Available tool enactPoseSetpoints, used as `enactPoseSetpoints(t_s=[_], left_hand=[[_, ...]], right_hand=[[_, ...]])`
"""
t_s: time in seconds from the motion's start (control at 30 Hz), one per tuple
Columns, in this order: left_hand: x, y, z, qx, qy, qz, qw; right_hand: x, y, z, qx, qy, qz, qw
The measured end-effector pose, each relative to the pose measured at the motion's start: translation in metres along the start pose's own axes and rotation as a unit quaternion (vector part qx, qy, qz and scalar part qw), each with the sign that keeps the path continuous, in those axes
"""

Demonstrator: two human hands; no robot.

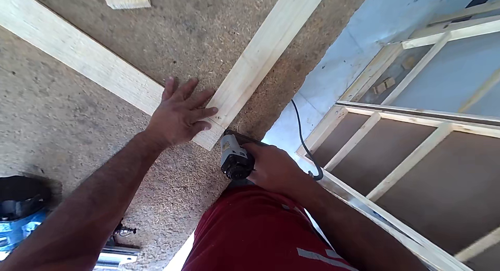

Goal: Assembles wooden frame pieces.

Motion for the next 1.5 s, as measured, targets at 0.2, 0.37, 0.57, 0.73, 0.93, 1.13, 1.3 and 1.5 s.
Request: enactPoseSetpoints(t_s=[0.2, 0.37, 0.57, 0.73, 0.93, 1.13, 1.3, 1.5], left_hand=[[0.001, 0.000, 0.000, 0.002, -0.006, 0.000, 1.000], [0.002, 0.000, 0.000, 0.007, -0.006, 0.003, 1.000], [0.002, -0.001, -0.001, -0.003, -0.005, -0.004, 1.000], [0.002, -0.003, -0.001, -0.008, -0.002, -0.007, 1.000], [0.002, -0.003, 0.000, -0.001, -0.018, -0.014, 1.000], [0.002, -0.016, -0.007, -0.091, -0.023, -0.035, 0.995], [-0.002, -0.021, -0.016, -0.109, 0.051, -0.034, 0.992], [-0.004, -0.022, -0.018, -0.107, 0.071, -0.029, 0.991]], right_hand=[[0.004, 0.001, 0.001, -0.004, -0.024, 0.004, 1.000], [-0.010, 0.004, -0.004, 0.022, 0.003, 0.008, 1.000], [-0.019, -0.004, -0.020, 0.093, 0.012, 0.014, 0.996], [-0.003, -0.001, -0.017, 0.117, -0.016, 0.031, 0.992], [-0.004, -0.012, -0.028, 0.093, -0.028, 0.075, 0.992], [0.004, -0.035, -0.032, 0.123, 0.016, 0.047, 0.991], [0.026, -0.044, -0.037, 0.157, 0.014, 0.052, 0.986], [0.028, -0.046, -0.040, 0.167, 0.041, 0.029, 0.985]])
Point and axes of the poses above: each hand's wrist, its own x-axis towards the middle knuckle, its own z-axis out of the palm, y = z × x, the point moved 10 cm from there along x, towards the middle knuckle, and after that the axes turned 2 degrees about y, right-handed, at the moved point
